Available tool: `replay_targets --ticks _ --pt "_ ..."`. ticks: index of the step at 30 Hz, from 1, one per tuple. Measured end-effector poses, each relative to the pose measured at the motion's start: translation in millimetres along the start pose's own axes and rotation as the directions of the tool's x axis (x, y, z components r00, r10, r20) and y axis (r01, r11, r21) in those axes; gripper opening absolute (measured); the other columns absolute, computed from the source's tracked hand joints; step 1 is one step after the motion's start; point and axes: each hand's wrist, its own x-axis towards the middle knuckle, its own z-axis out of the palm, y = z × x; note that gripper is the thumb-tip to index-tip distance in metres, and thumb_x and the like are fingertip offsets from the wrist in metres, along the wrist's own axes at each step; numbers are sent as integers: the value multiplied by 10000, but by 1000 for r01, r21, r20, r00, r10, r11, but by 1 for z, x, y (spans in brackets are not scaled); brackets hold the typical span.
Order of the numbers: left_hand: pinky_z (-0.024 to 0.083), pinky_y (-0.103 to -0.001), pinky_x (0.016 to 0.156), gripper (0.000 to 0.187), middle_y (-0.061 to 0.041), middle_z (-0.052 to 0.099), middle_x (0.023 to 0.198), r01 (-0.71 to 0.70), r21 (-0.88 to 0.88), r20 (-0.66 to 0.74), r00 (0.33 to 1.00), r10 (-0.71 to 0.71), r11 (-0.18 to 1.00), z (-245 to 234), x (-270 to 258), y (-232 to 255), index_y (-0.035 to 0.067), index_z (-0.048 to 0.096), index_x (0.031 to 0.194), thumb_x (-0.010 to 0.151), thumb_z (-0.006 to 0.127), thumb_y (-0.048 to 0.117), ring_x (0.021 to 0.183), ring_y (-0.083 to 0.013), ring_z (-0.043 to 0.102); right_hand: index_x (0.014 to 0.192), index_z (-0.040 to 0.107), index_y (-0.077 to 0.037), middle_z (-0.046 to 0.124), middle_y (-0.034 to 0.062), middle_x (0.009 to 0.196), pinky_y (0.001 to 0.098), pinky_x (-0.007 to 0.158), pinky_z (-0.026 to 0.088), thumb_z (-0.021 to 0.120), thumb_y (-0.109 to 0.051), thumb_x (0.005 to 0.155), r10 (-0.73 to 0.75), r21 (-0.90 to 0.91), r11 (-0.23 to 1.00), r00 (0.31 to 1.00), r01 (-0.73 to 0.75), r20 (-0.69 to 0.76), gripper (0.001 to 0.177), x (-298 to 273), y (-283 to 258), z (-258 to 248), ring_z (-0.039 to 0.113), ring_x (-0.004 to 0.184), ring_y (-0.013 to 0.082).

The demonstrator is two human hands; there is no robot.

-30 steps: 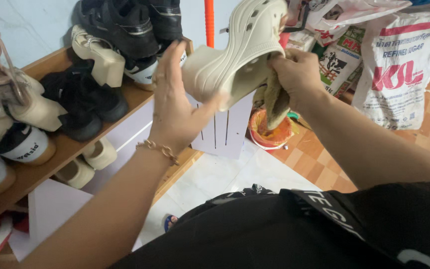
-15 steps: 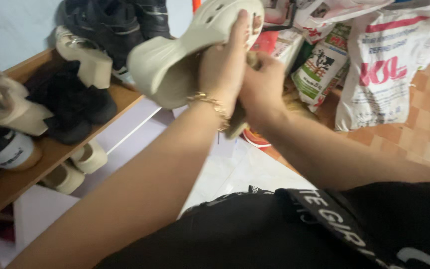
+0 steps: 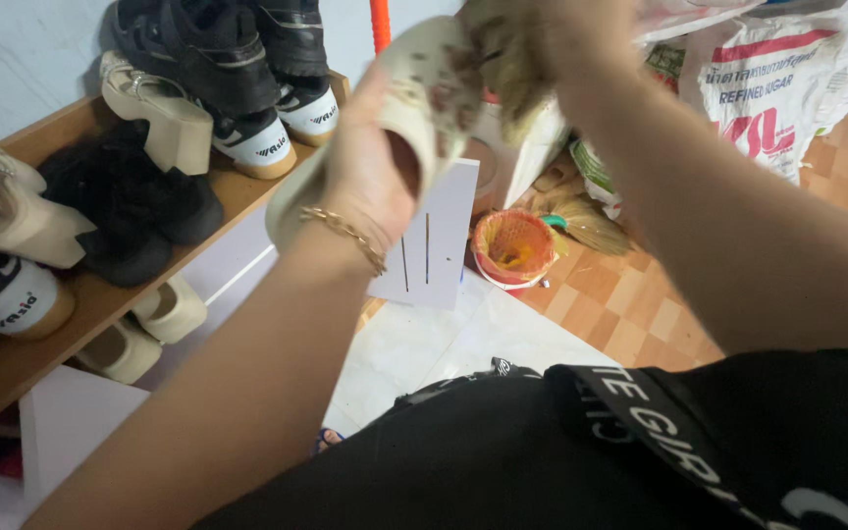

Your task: The person wipes a pair of beige clogs with a cloth, cleaning the exterior and interior surfaces. They handle the shoes one at a time, rotating them to access different areas, then place them back on the shoe rack.

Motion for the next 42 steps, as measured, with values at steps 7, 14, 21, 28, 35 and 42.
replay_targets --ticks 7,14,21,28,35,42 --pt "562 -341 901 718 -118 698 1240 5 155 -32 999 0 988 15 -19 12 37 593 1340 951 494 632 1081 -201 687 1087 745 -41 762 113 963 379 737 623 759 -172 986 -26 -207 976 982 65 185 166 -27 -34 32 757 815 202" --pt "566 -288 663 352 -61 751 859 54 793 -170 976 136 606 24 -35 19 -24 739 1012 784 700 242 756 -139 706 1074 698 -66 734 42 903 308 651 629 704 -213 1010 286 49 956 956 -289 58 160 -14 -63 18 738 739 137" --pt "553 -375 817 483 -154 729 1042 63 986 -118 921 371 156 -16 -32 0 55 636 1249 815 631 266 934 -264 708 1199 708 -22 657 203 977 403 790 552 711 -65 961 -513 -537 684 849 493 126 242 -56 -10 43 662 870 332" --pt "497 -475 906 439 -203 686 1232 -125 940 188 966 175 -319 -51 -14 -14 69 604 1308 915 632 263 1107 -367 651 1131 729 -46 721 159 1079 390 912 558 766 -120 955 -214 -360 885 944 296 251 195 -52 -34 58 712 996 296" --pt "567 -461 900 276 -247 715 1021 -184 954 275 855 439 -239 -41 -53 -13 42 686 1177 938 593 144 1000 -424 696 1049 714 -55 766 84 958 399 880 610 660 -204 982 226 -348 910 973 -226 -43 173 -27 -10 19 774 923 205" --pt "565 -396 730 300 -177 729 912 -142 985 95 916 391 94 -9 -57 2 47 665 1163 910 577 182 784 -280 725 1126 767 -31 741 135 1067 423 902 548 744 -141 1007 -229 -570 773 961 278 159 163 -32 -10 30 698 978 240"
